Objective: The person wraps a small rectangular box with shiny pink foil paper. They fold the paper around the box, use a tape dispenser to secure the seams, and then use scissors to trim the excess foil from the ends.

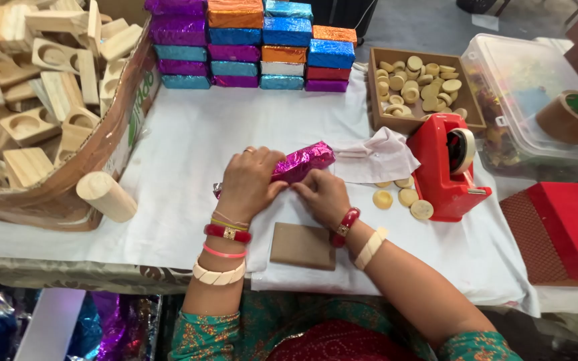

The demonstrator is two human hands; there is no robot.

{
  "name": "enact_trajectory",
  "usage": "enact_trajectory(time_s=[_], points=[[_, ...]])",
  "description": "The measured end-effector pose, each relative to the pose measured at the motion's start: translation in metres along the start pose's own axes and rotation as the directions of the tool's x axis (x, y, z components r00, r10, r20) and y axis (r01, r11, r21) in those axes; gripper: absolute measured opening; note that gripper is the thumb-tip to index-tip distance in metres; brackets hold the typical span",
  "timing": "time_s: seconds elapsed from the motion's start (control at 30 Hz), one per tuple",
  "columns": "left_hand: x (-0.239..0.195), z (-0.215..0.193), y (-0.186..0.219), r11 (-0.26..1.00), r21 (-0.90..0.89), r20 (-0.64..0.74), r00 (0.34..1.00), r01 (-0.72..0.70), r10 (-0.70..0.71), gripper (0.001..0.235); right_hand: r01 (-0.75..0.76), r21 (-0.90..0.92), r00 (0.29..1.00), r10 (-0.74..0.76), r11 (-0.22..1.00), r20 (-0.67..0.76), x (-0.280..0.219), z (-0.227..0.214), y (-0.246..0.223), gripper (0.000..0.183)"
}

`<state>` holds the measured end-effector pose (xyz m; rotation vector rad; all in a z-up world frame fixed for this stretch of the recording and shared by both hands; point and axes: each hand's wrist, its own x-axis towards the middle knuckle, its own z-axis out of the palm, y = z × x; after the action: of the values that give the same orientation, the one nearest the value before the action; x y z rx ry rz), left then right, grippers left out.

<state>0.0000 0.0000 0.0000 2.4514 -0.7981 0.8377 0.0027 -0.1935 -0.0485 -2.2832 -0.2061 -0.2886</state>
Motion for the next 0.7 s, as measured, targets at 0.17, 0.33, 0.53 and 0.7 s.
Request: enact_trajectory(time_s=[0.17, 0.33, 0.53, 0.7], points=[[-0.004, 0.011, -0.013, 0.986, 0.027, 0.017, 0.986, 0.164, -0.165, 0.063, -0.038, 0.314, 0.974, 0.106, 0.949, -0.202, 0.007, -0.015, 0.041, 0.018], [0.001, 0.006, -0.005, 0.893, -0.216, 0.048, 0.918, 0.395, -0.394, 0.043, 0.07, 0.516, 0.922, 0.141, 0.854, -0.36, 0.008, -0.021, 0.037, 0.054], [-0.006, 0.023, -0.011, 0.626, -0.66, 0.11, 0.878, 0.416, -0.467, 0.035, -0.12, 0.916, 0.991, 0.102, 0.382, 0.087, 0.003, -0.019, 0.026, 0.056], [0.006, 0.012, 0.015, 0.743, -0.622, 0.074, 0.963, 0.249, -0.26, 0.037, -0.213, 0.964, 0.973, 0.127, 0.159, 0.194, 0.006, -0.028, 0.02, 0.036]])
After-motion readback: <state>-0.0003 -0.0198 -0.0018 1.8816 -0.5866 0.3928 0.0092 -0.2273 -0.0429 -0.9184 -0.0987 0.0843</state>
